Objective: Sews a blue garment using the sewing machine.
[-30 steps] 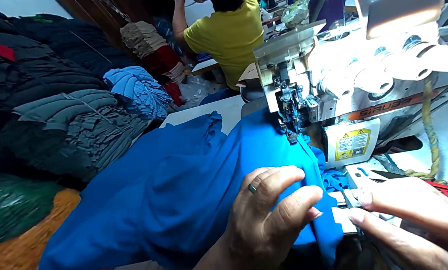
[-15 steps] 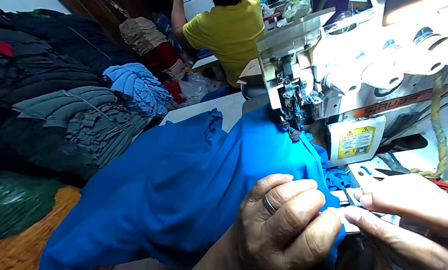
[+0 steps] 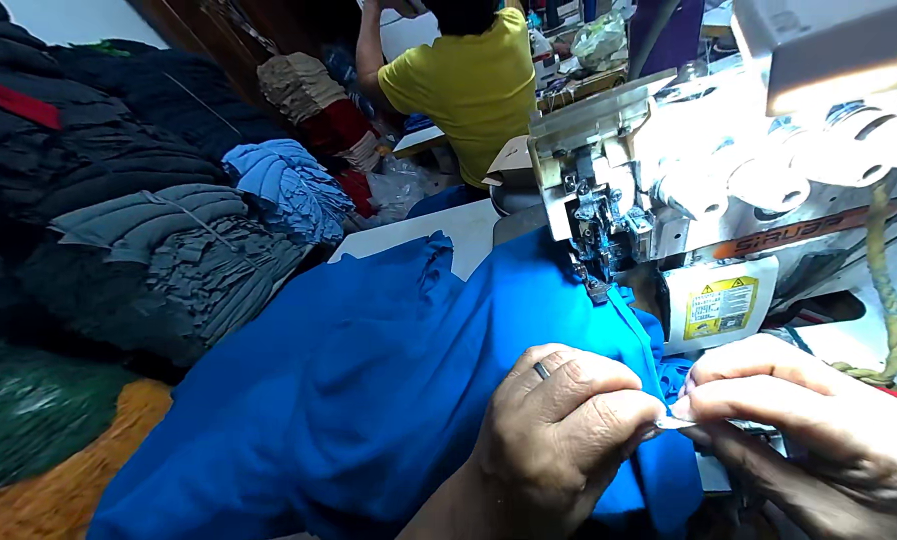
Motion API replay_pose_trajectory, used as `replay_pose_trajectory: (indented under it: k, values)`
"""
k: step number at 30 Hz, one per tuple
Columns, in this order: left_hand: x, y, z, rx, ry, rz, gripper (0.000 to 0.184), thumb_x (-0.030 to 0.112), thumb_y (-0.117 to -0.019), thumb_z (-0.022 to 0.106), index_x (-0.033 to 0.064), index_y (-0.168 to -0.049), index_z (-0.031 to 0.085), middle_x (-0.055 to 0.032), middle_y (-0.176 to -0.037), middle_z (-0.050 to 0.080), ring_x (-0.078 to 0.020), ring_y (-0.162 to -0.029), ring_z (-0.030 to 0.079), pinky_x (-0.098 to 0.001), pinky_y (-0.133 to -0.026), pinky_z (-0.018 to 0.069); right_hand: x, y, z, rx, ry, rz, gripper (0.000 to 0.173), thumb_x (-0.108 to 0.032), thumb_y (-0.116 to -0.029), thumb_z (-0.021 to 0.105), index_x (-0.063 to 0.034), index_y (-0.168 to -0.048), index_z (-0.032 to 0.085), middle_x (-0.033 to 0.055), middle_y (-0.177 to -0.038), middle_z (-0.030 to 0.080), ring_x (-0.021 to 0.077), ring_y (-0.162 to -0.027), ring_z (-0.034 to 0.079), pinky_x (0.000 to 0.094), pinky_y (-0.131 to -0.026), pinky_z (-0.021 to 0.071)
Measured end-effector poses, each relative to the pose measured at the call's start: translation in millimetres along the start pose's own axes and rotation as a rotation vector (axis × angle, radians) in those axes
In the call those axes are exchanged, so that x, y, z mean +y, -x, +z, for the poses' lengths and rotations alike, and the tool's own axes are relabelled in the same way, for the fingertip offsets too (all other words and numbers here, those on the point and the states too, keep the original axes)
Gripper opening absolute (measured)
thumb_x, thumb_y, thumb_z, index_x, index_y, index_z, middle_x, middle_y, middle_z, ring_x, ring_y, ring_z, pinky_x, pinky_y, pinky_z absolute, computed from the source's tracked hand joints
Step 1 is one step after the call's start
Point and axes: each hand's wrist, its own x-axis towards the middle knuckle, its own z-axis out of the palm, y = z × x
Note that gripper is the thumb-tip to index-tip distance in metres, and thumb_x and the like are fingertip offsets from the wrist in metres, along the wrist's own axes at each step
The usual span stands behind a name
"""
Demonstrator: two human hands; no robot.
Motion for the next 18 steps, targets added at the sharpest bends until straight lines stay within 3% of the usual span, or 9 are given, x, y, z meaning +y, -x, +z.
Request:
replay_pose_trajectory:
  k: [8, 18]
  values:
    - [4, -5, -5, -0.014, 0.071, -0.127, 0.015, 0.02, -0.0985, 0.065, 0.0096, -0.089, 0.07, 0.002, -0.093, 0.071, -0.0031, -0.099, 0.065, -0.0189, -0.097, 0.0495, 5, -5, -3, -0.042, -0.067, 0.047, 0.016, -0.03, -0.0994, 0.066, -0.0159, -0.101, 0.074, -0.0069, -0.098, 0.068, -0.0044, -0.097, 0.063, 0.0083, -0.082, 0.0519]
    - [3, -5, -5, -0.025, 0.034, -0.086, 0.018, 0.021, -0.099, 0.062, 0.0104, -0.085, 0.068, 0.0016, -0.091, 0.069, -0.0037, -0.1, 0.065, -0.0222, -0.104, 0.046, -2, -18, -5, -0.13, 0.057, -0.003, 0.015, -0.026, -0.1003, 0.063, -0.0152, -0.096, 0.072, -0.0051, -0.095, 0.071, -0.0031, -0.095, 0.062, 0.0098, -0.08, 0.047]
